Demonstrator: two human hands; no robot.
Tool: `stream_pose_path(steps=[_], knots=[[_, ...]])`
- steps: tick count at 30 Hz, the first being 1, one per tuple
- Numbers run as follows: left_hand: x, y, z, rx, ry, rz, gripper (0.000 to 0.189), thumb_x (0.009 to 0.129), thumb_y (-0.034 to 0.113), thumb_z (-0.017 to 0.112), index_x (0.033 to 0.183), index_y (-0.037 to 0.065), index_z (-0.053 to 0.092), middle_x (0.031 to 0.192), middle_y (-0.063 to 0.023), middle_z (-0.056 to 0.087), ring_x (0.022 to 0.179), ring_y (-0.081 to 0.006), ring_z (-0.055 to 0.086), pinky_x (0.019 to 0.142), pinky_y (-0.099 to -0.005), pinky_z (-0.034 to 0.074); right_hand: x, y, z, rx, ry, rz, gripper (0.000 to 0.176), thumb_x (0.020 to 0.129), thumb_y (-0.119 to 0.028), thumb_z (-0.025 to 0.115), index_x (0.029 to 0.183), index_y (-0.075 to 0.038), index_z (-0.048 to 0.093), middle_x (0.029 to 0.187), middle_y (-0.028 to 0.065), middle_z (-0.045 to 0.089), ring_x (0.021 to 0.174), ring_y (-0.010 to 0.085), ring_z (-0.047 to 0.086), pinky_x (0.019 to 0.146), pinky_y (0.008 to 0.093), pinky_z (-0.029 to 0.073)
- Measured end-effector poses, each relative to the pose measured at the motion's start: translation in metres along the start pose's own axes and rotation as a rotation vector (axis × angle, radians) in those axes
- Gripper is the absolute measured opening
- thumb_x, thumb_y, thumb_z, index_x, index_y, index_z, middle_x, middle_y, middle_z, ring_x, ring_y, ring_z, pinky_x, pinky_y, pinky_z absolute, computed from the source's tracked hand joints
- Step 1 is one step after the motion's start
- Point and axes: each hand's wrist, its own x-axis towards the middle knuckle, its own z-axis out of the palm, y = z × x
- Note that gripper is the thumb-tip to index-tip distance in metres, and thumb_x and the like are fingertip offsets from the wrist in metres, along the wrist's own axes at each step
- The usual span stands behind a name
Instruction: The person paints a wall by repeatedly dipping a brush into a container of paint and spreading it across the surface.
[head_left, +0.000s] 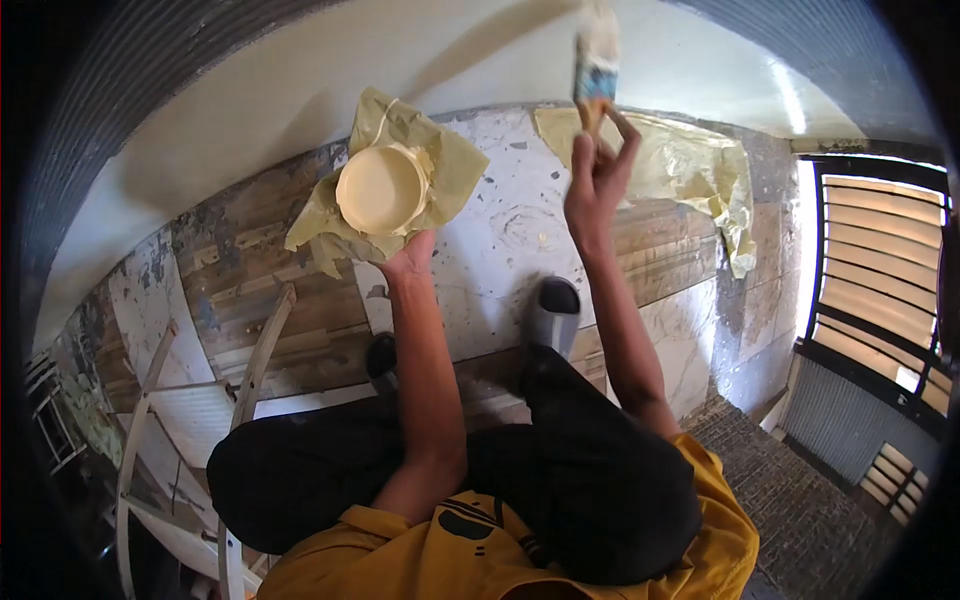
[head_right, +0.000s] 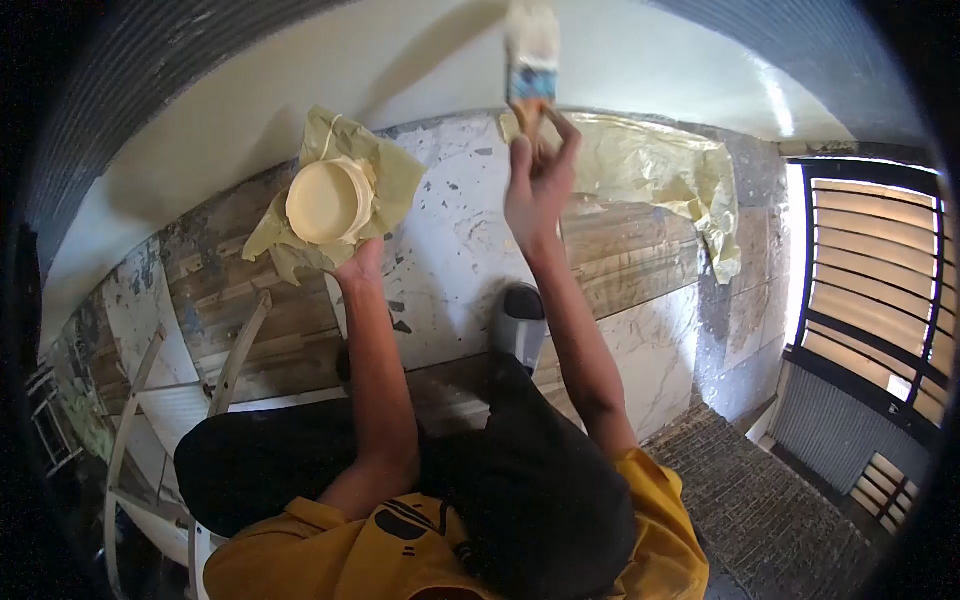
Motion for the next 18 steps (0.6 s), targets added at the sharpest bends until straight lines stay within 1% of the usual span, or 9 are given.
stream_pose_path(steps=[2, 3, 5, 7, 9, 11, 14, 16, 18], knots=[[-0.002, 0.002, -0.003, 0.007, 0.048, 0.012, 0.071, 0.079, 0.061, 0.059, 0.130, 0.013, 0.049, 0.136, -0.0056, 0.047, 0.129, -0.0270, 0.039, 0.109, -0.0477, 0.028, 0.015, 0.020, 0.012, -0.422, -0.054, -0.209, 0.028, 0.091, -0.011, 0.054, 0.117, -0.002, 0.049, 0.053, 0.0098, 0.048, 0.042, 0.0179, 0.043, 0.043, 0.0308, 0.033], [-0.002, 0.003, -0.003, -0.013, 0.056, 0.012, 0.070, 0.079, 0.059, 0.059, 0.131, 0.012, 0.048, 0.137, -0.0069, 0.046, 0.129, -0.0277, 0.039, 0.109, -0.0479, 0.028, 0.019, 0.026, 0.022, -0.469, -0.110, -0.180, 0.028, 0.090, -0.011, 0.054, 0.116, -0.003, 0.050, 0.058, 0.0185, 0.054, 0.046, 0.0290, 0.052, 0.046, 0.0377, 0.039], [-0.002, 0.003, -0.003, -0.029, 0.063, 0.021, 0.070, 0.080, 0.057, 0.060, 0.131, 0.011, 0.048, 0.137, -0.0081, 0.046, 0.129, -0.0285, 0.039, 0.109, -0.0481, 0.029, 0.024, 0.081, 0.032, -0.590, -0.179, -0.227, 0.031, 0.090, -0.012, 0.053, 0.120, -0.004, 0.050, 0.062, 0.0221, 0.057, 0.053, 0.0364, 0.057, 0.049, 0.0428, 0.043], [0.001, 0.004, 0.000, -0.006, 0.069, 0.052, 0.068, 0.081, 0.052, 0.061, 0.131, 0.008, 0.047, 0.138, -0.0104, 0.045, 0.129, -0.0302, 0.039, 0.109, -0.0480, 0.029, 0.017, 0.106, 0.038, -0.569, -0.180, -0.216, 0.033, 0.090, -0.012, 0.053, 0.122, -0.005, 0.049, 0.063, 0.0223, 0.057, 0.054, 0.0376, 0.058, 0.049, 0.0445, 0.043], [0.000, 0.005, 0.004, -0.035, 0.045, 0.047, 0.067, 0.082, 0.050, 0.060, 0.132, 0.007, 0.046, 0.138, -0.0109, 0.045, 0.129, -0.0305, 0.039, 0.109, -0.0478, 0.029, 0.013, 0.124, 0.041, -0.556, -0.190, -0.202, 0.035, 0.090, -0.012, 0.053, 0.124, -0.006, 0.048, 0.063, 0.0226, 0.058, 0.055, 0.0389, 0.058, 0.049, 0.0461, 0.043], [0.001, 0.005, 0.001, -0.069, 0.030, 0.042, 0.066, 0.083, 0.048, 0.060, 0.132, 0.007, 0.046, 0.138, -0.0114, 0.044, 0.129, -0.0307, 0.039, 0.109, -0.0477, 0.029, 0.007, 0.138, 0.038, -0.647, -0.291, -0.099, 0.039, 0.090, -0.013, 0.053, 0.127, -0.006, 0.046, 0.063, 0.0232, 0.058, 0.056, 0.0391, 0.059, 0.050, 0.0466, 0.044], [0.001, 0.003, -0.005, -0.152, 0.087, 0.013, 0.066, 0.083, 0.047, 0.060, 0.132, 0.006, 0.045, 0.138, -0.0113, 0.045, 0.129, -0.0305, 0.039, 0.109, -0.0470, 0.029, 0.006, 0.150, 0.035, -0.689, -0.401, 0.001, 0.035, 0.091, -0.015, 0.049, 0.125, -0.006, 0.043, 0.063, 0.0234, 0.058, 0.057, 0.0404, 0.058, 0.051, 0.0489, 0.044], [0.000, -0.006, -0.003, 0.019, 0.132, 0.089, 0.065, 0.083, 0.047, 0.060, 0.132, 0.006, 0.046, 0.137, -0.0112, 0.046, 0.129, -0.0302, 0.040, 0.109, -0.0468, 0.029, 0.007, 0.151, 0.029, -0.708, -0.450, 0.044, 0.032, 0.092, -0.015, 0.048, 0.122, -0.005, 0.043, 0.063, 0.0237, 0.058, 0.058, 0.0410, 0.058, 0.052, 0.0499, 0.044], [0.001, -0.012, -0.007, -0.038, 0.108, 0.080, 0.065, 0.083, 0.048, 0.060, 0.132, 0.007, 0.046, 0.137, -0.0110, 0.046, 0.128, -0.0300, 0.040, 0.109, -0.0466, 0.029, 0.010, 0.147, 0.021, -0.579, -0.517, 0.114, 0.028, 0.093, -0.017, 0.046, 0.117, -0.004, 0.042, 0.058, 0.0198, 0.056, 0.053, 0.0352, 0.058, 0.048, 0.0479, 0.042]])
